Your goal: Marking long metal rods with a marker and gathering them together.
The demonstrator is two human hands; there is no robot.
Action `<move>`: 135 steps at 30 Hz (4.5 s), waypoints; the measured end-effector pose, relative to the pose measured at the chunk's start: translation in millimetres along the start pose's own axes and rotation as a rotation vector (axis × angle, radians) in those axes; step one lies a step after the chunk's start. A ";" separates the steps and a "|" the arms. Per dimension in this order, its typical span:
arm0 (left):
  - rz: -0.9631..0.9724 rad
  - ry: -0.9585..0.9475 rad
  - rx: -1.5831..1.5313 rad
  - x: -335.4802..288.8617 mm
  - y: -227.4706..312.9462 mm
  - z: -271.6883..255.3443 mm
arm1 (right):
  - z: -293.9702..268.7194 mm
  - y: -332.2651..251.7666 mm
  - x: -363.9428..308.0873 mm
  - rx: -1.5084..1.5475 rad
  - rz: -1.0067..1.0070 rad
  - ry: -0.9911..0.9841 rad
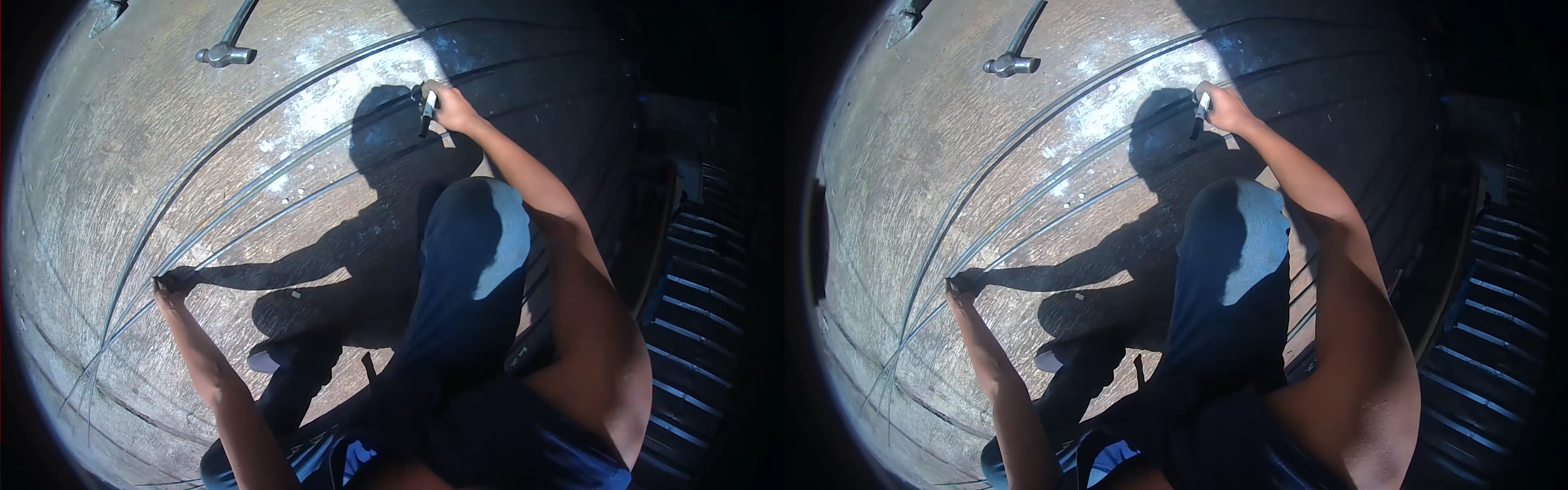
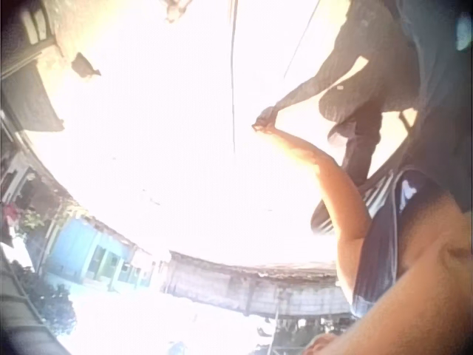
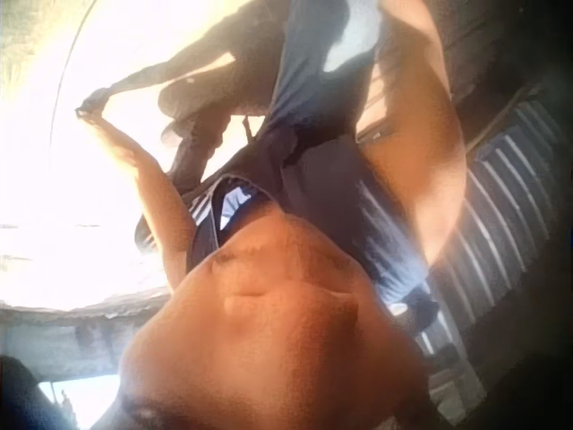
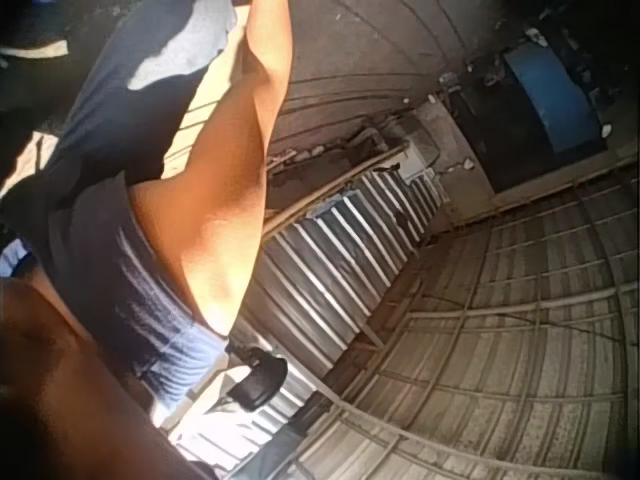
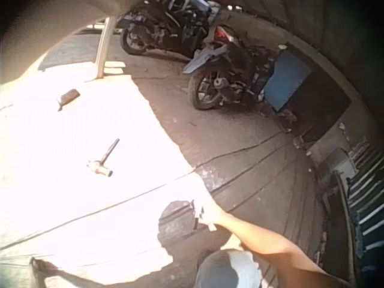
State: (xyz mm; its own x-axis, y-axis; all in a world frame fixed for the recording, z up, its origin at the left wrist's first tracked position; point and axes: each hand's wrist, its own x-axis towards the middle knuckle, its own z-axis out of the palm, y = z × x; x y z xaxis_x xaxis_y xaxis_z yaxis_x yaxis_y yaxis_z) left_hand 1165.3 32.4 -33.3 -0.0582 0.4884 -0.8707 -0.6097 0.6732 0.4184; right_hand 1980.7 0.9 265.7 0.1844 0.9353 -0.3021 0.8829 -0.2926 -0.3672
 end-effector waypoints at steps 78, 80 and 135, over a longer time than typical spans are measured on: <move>1.648 -0.363 1.502 -208.2 -612.0 855.0 | -63.3 442.1 73.8 0.978 -0.150 0.447; 1.707 -0.346 1.425 -206.1 -625.1 877.4 | -80.9 457.6 88.2 1.233 -0.108 0.400; 1.726 -0.204 1.420 -198.6 -639.7 887.6 | -74.3 486.8 141.5 0.729 -0.229 0.139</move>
State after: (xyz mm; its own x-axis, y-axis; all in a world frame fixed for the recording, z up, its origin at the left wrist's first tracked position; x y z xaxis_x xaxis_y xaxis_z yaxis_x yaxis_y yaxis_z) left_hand 2268.5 -2.6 101.6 0.3695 0.8328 0.4122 0.7136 -0.5384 0.4482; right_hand 2468.7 5.6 109.5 0.1268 0.9905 -0.0530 0.4071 -0.1007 -0.9078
